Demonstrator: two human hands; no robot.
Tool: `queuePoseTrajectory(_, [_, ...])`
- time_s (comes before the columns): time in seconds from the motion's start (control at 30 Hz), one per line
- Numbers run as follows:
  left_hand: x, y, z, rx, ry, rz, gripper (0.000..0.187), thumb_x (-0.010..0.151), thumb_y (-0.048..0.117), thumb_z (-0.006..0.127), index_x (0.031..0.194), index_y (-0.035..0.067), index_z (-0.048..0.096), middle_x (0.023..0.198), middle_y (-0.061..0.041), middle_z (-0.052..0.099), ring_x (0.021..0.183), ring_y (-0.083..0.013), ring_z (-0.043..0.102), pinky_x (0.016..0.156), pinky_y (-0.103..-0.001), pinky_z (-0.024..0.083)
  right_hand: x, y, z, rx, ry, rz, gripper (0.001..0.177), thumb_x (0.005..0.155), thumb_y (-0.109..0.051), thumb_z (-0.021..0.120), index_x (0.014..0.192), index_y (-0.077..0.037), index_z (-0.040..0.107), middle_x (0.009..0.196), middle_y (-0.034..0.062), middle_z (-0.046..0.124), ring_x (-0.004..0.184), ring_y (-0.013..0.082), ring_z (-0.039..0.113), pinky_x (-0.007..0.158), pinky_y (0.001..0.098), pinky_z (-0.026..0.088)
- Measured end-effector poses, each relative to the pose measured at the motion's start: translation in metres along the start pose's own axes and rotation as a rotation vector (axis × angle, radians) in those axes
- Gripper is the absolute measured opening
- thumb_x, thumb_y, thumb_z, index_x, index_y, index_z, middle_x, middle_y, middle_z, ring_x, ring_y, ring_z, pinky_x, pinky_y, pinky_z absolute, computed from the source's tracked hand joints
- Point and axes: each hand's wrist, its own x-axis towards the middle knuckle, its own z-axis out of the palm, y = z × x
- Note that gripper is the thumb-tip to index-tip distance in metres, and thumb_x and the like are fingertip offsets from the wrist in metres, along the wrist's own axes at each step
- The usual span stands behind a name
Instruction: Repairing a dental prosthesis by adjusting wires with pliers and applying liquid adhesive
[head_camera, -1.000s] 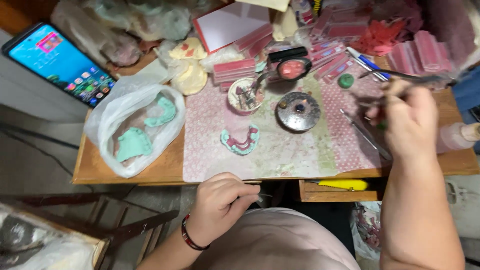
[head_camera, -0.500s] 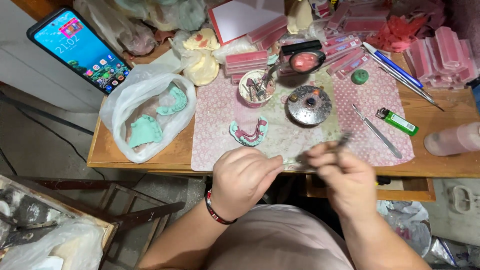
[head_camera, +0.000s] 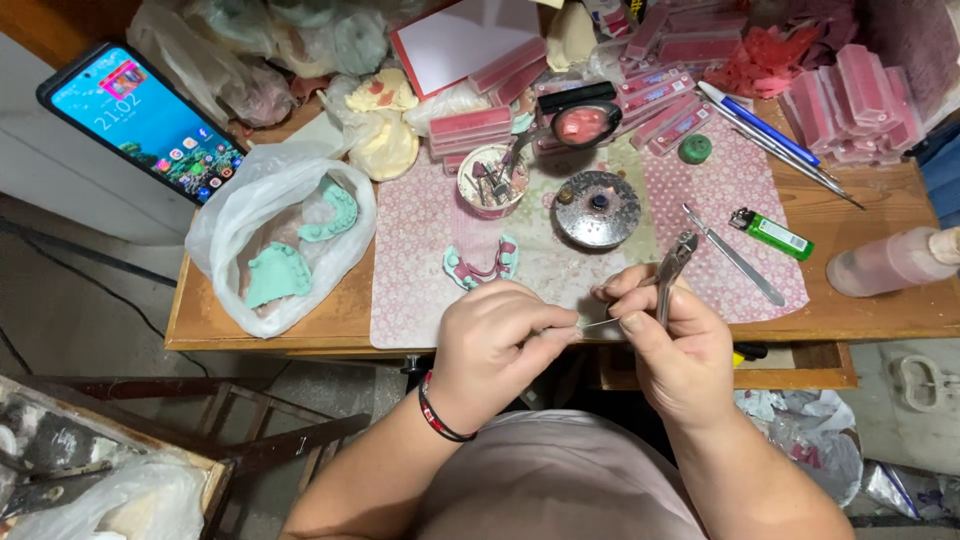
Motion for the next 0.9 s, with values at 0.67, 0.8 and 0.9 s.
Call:
queuePoseTrajectory(0.67, [-0.003,0.022,0.007,-0.381,0.214,-0.235,0.009,0.085,0.001,0.083,0.085,0.001,0.073,0.095,-0.016,0.082,0.083,-0.0248,0.080,0.069,-0.037,0.065,-0.012,-0.009,0.007,-0.261,-0.239,-0.044,0.017,0.084,0.006,0.065,0.096,0.006,0.077,0.109,0.0227,0.071,0.104,0.0343,0.071,0.094,0.0483,0.055])
queuePoseTrajectory(0.8, [-0.006,0.021,0.014,-0.420,0.204,-0.254,0.011,0.084,0.000,0.083,0.083,0.001,0.072,0.097,-0.018,0.082,0.084,-0.0268,0.081,0.069,-0.038,0.066,-0.012,0.000,0.002,-0.260,-0.253,-0.037,0.016,0.081,0.008,0.064,0.092,0.006,0.076,0.107,0.0221,0.072,0.098,0.0325,0.072,0.090,0.0476,0.056])
queuePoseTrajectory(0.9, [-0.003,0.026,0.015,-0.533,0.193,-0.279,0.010,0.087,-0.003,0.079,0.085,-0.002,0.070,0.100,-0.022,0.081,0.077,-0.0239,0.079,0.066,-0.035,0.065,-0.016,0.009,-0.003,-0.254,-0.253,-0.012,0.021,0.080,0.008,0.061,0.089,0.003,0.079,0.103,0.0187,0.074,0.094,0.0296,0.074,0.085,0.0427,0.059])
